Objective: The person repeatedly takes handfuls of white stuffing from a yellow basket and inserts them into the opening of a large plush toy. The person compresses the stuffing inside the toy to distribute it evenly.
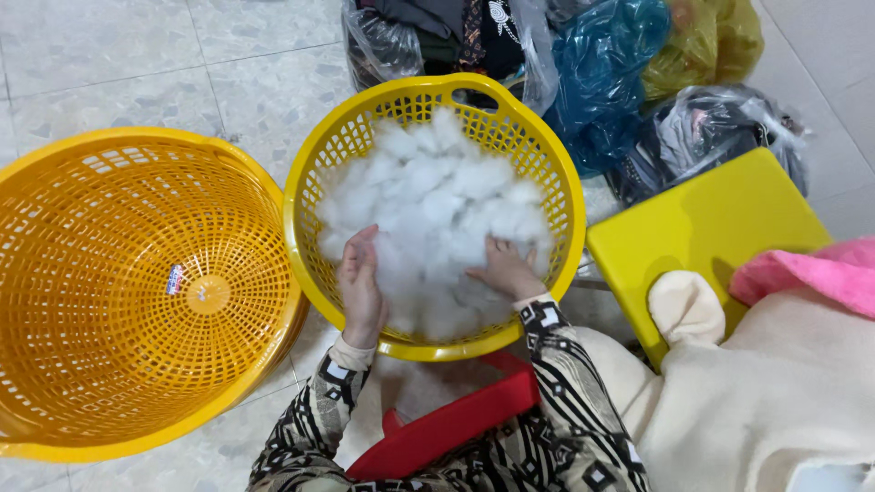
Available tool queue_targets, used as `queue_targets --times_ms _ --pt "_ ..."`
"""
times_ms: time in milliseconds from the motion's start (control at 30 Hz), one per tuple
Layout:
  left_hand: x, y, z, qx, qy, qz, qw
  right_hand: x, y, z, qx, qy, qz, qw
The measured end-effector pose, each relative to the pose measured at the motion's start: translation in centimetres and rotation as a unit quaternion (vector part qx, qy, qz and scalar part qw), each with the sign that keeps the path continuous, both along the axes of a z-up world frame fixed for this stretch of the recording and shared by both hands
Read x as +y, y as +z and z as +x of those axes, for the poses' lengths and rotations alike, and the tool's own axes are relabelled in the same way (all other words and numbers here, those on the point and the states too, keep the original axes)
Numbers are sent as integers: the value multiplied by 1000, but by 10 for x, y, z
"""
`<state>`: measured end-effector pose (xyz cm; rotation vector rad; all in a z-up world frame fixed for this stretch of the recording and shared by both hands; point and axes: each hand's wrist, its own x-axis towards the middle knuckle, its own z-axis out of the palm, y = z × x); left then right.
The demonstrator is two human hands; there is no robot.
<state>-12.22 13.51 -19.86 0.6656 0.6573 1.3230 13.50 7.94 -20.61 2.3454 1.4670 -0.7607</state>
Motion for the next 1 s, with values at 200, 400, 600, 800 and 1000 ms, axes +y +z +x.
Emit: queue_targets --times_ms 200,400,600,800,1000 --pt "-14 8 15 -95 -15 -20 995 -38 88 -38 -94 49 368 924" --pt "-34 13 37 61 -109 144 982 -46 97 -109 315 16 557 768" --pt "49 51 2 106 67 160 979 -75 98 -86 290 -101 523 795" --pt "109 65 -26 149 362 409 824 -73 119 -83 328 -111 622 702" --pt "132 0 9 716 -172 353 578 -76 147 -79 31 20 735 677"
